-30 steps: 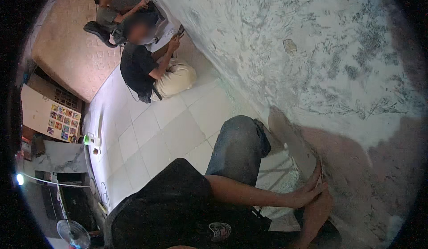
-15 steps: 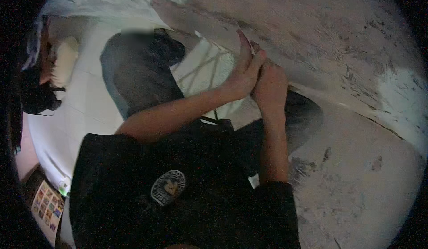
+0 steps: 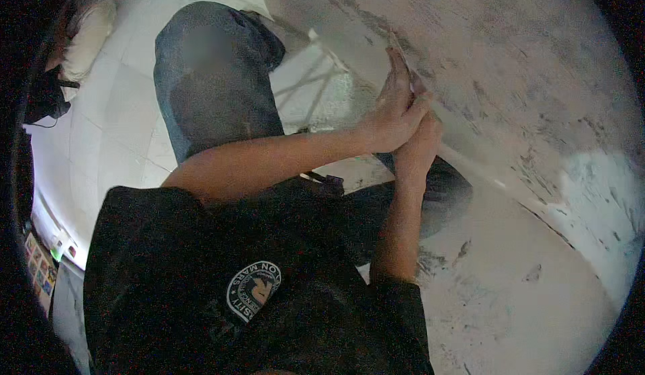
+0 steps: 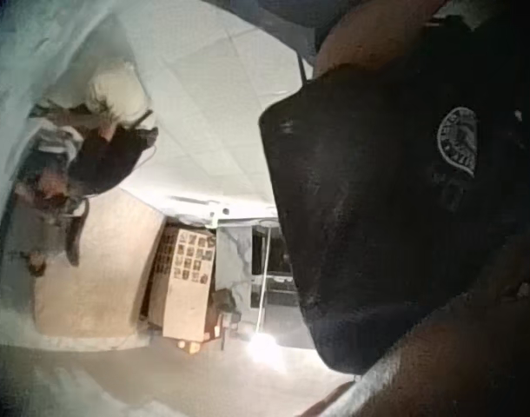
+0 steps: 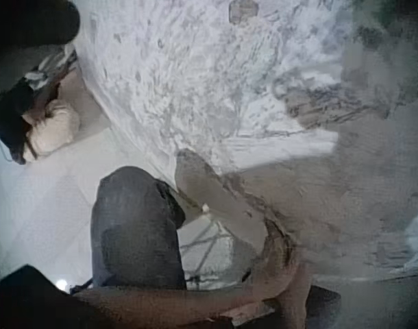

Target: Applying putty or plaster compound to a wall using a putty knife/scraper to smooth the surface.

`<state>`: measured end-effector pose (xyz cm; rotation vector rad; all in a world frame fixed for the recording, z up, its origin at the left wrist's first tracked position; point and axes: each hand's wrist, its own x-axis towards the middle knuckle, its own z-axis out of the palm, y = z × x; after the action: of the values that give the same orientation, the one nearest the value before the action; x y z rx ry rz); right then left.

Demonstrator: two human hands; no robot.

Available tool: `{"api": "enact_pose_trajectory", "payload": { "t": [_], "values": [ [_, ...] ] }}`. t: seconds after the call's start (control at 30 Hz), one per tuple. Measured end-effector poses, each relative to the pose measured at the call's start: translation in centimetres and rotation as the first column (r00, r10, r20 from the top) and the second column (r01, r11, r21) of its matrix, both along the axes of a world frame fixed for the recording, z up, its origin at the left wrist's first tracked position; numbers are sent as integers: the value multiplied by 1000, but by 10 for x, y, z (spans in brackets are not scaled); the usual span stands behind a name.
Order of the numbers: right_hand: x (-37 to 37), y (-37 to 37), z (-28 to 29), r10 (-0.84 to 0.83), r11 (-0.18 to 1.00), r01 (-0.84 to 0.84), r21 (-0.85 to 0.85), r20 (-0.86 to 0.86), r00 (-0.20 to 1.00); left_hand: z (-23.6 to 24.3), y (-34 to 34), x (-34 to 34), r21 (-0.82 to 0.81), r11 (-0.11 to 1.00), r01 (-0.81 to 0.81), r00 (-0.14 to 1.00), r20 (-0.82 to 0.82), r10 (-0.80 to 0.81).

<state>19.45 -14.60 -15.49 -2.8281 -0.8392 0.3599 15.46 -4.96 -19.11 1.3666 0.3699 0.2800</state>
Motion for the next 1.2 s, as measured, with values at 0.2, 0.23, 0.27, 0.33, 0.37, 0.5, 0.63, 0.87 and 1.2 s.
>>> {"api": "enact_pose_trajectory", "payload": {
  "t": [0.2, 0.23, 0.27, 0.33, 0.37, 0.5, 0.63, 0.87, 1.2],
  "values": [
    [-16, -1, 10, 78, 973, -85, 213, 41, 996, 1, -16, 3, 75, 997, -32, 998, 47, 29],
    [-14, -7, -6, 27, 984, -28, 178, 13, 1000, -2, -17, -2, 68, 997, -27, 999, 38, 24],
    [-12, -7, -12, -29, 989, 28, 143, 5, 1000, -7, -11, -3, 71, 997, 9, 1000, -9, -9],
    [-20, -7, 0, -31, 996, 32, 85, -13, 999, -5, -7, -7, 77, 996, 50, 998, -52, -46],
    [-23, -2, 13, -16, 983, 18, 184, -10, 1000, 0, -7, -9, 40, 992, 118, 993, -25, -117],
    [-29, 10, 17, -38, 984, 47, 169, -53, 998, 3, -8, -1, -45, 999, 18, 999, -44, -20],
    [-31, -6, 16, 79, 974, -92, 209, 70, 994, -1, -12, -8, 20, 994, 112, 994, -17, -112],
    [-29, 10, 13, 51, 977, -38, 211, -57, 997, -9, -8, -5, 69, 997, -37, 994, -100, 44],
    [-39, 19, -8, 102, 963, -136, 232, 155, 983, -10, 0, -11, 192, 973, 127, 977, -195, -89]
  ]
}}
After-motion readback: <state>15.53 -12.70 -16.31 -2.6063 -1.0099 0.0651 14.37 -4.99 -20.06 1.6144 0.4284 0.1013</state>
